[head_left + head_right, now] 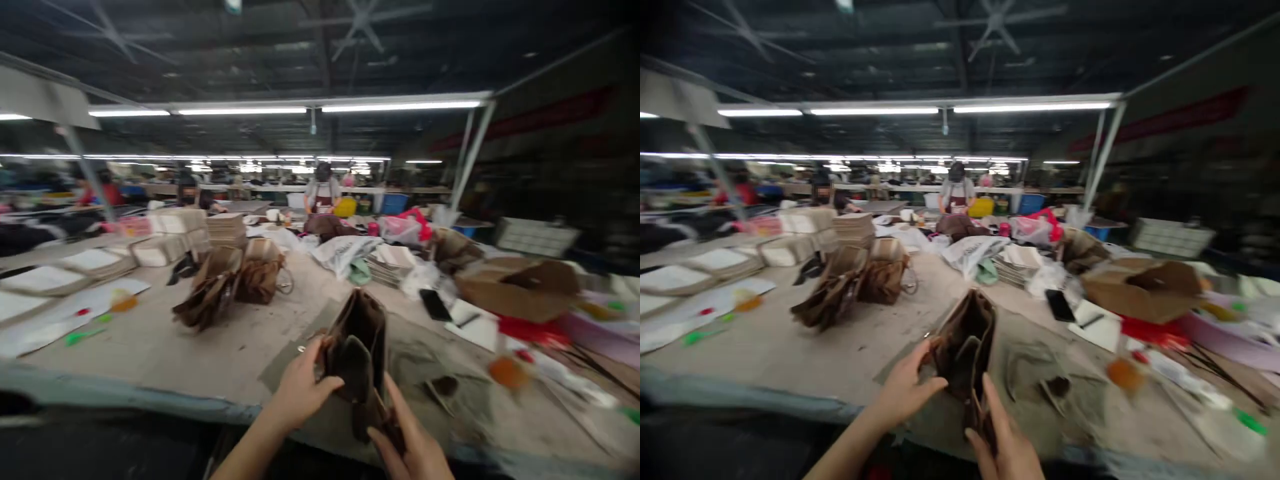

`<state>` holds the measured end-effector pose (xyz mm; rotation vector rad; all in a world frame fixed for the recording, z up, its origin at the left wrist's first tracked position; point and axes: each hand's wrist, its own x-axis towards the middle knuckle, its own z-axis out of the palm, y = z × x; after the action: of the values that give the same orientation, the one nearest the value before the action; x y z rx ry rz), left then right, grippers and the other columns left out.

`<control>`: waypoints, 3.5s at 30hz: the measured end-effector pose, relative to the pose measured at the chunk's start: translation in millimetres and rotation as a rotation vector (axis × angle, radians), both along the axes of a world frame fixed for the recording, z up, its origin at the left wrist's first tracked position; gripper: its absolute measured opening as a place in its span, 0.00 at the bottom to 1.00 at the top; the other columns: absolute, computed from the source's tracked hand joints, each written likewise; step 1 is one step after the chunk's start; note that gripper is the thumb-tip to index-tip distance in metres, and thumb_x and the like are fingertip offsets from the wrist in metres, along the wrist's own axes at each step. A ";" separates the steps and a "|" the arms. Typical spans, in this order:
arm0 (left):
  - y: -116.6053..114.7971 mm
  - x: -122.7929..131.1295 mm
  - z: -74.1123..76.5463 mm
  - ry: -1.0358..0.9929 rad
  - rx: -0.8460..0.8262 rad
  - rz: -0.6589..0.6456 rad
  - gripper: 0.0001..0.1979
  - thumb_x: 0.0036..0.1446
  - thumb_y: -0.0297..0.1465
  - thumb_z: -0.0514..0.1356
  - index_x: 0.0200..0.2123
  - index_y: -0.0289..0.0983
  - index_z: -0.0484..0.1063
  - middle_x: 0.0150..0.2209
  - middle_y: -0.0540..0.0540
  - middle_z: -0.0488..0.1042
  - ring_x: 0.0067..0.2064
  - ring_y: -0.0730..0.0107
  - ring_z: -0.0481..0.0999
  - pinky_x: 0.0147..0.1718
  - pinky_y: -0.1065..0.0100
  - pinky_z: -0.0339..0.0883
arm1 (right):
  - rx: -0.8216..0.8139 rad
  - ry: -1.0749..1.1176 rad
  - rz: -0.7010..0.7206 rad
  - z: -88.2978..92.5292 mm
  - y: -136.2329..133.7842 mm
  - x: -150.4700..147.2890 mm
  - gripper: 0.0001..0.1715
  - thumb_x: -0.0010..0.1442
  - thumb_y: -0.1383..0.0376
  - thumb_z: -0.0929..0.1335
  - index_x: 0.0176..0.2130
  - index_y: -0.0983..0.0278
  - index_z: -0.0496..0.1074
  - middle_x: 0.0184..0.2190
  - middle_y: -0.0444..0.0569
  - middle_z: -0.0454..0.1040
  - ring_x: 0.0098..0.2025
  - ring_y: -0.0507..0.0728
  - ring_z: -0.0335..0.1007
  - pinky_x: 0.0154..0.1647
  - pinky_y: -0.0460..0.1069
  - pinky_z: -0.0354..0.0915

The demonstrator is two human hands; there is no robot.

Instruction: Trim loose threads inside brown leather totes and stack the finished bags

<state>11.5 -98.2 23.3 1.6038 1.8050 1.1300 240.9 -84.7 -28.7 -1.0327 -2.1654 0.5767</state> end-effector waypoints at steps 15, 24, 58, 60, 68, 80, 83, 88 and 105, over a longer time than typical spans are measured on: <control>76.0 9.8 1.2 0.290 0.006 -0.059 0.23 0.53 0.42 0.57 0.50 0.38 0.70 0.48 0.44 0.75 0.48 0.57 0.73 0.48 0.59 0.65 | -0.012 -0.112 0.067 80.0 14.2 61.2 0.29 0.61 0.64 0.64 0.61 0.53 0.57 0.46 0.52 0.70 0.42 0.57 0.71 0.41 0.48 0.69; 77.0 7.2 -4.9 0.182 0.090 -0.182 0.18 0.54 0.38 0.58 0.48 0.41 0.72 0.49 0.48 0.74 0.50 0.62 0.72 0.52 0.63 0.64 | 0.349 -0.357 0.315 122.1 133.8 -4.7 0.19 0.58 0.67 0.67 0.50 0.60 0.69 0.47 0.51 0.68 0.44 0.56 0.67 0.44 0.49 0.65; 89.7 -0.3 -13.8 0.161 0.114 -0.065 0.16 0.55 0.39 0.58 0.44 0.38 0.76 0.44 0.47 0.77 0.45 0.60 0.76 0.47 0.64 0.69 | 0.287 -0.542 0.181 108.2 180.3 -8.8 0.11 0.61 0.60 0.64 0.34 0.63 0.74 0.32 0.48 0.75 0.35 0.55 0.69 0.34 0.46 0.57; 90.1 -0.8 -16.7 0.152 0.134 -0.079 0.16 0.55 0.39 0.59 0.43 0.38 0.76 0.43 0.47 0.77 0.45 0.61 0.76 0.47 0.65 0.70 | 0.294 -0.550 0.156 108.5 181.0 -11.0 0.12 0.61 0.60 0.64 0.35 0.63 0.74 0.32 0.49 0.76 0.35 0.55 0.70 0.33 0.46 0.58; 86.8 0.8 -22.3 0.176 0.205 -0.052 0.14 0.53 0.36 0.61 0.43 0.39 0.76 0.42 0.48 0.78 0.44 0.62 0.77 0.45 0.66 0.71 | 0.309 -0.578 0.080 105.1 183.4 -17.1 0.13 0.60 0.61 0.63 0.34 0.63 0.75 0.31 0.49 0.76 0.34 0.57 0.71 0.30 0.46 0.58; 85.4 6.1 -21.9 0.209 0.248 -0.089 0.13 0.56 0.33 0.59 0.44 0.40 0.75 0.43 0.47 0.77 0.44 0.64 0.76 0.46 0.66 0.71 | 0.314 -0.576 0.070 103.1 185.1 -18.2 0.14 0.61 0.59 0.63 0.34 0.62 0.74 0.30 0.49 0.76 0.33 0.57 0.71 0.29 0.46 0.57; 85.7 6.4 -21.0 0.235 0.257 -0.110 0.13 0.56 0.32 0.58 0.45 0.40 0.75 0.44 0.47 0.77 0.45 0.64 0.76 0.47 0.65 0.70 | 0.323 -0.579 0.064 101.4 186.1 -18.3 0.14 0.61 0.58 0.63 0.34 0.62 0.74 0.30 0.49 0.76 0.33 0.57 0.71 0.29 0.47 0.56; 88.0 6.0 -20.7 0.256 0.280 -0.195 0.15 0.56 0.33 0.59 0.47 0.40 0.73 0.45 0.46 0.76 0.47 0.64 0.75 0.48 0.65 0.69 | 0.336 -0.601 0.055 101.1 187.4 -17.2 0.13 0.61 0.59 0.63 0.33 0.63 0.73 0.31 0.49 0.76 0.33 0.56 0.71 0.28 0.47 0.56; 89.5 7.7 -17.6 0.207 0.221 -0.059 0.16 0.57 0.38 0.56 0.44 0.38 0.76 0.43 0.46 0.78 0.44 0.61 0.77 0.46 0.63 0.72 | 0.304 -0.606 0.047 106.1 183.2 -17.7 0.13 0.62 0.59 0.63 0.35 0.64 0.73 0.33 0.50 0.76 0.36 0.57 0.72 0.32 0.46 0.60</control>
<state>19.2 -8.7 5.8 1.9525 1.7954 1.2092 223.2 98.5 77.4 -1.0796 -2.6926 -0.0738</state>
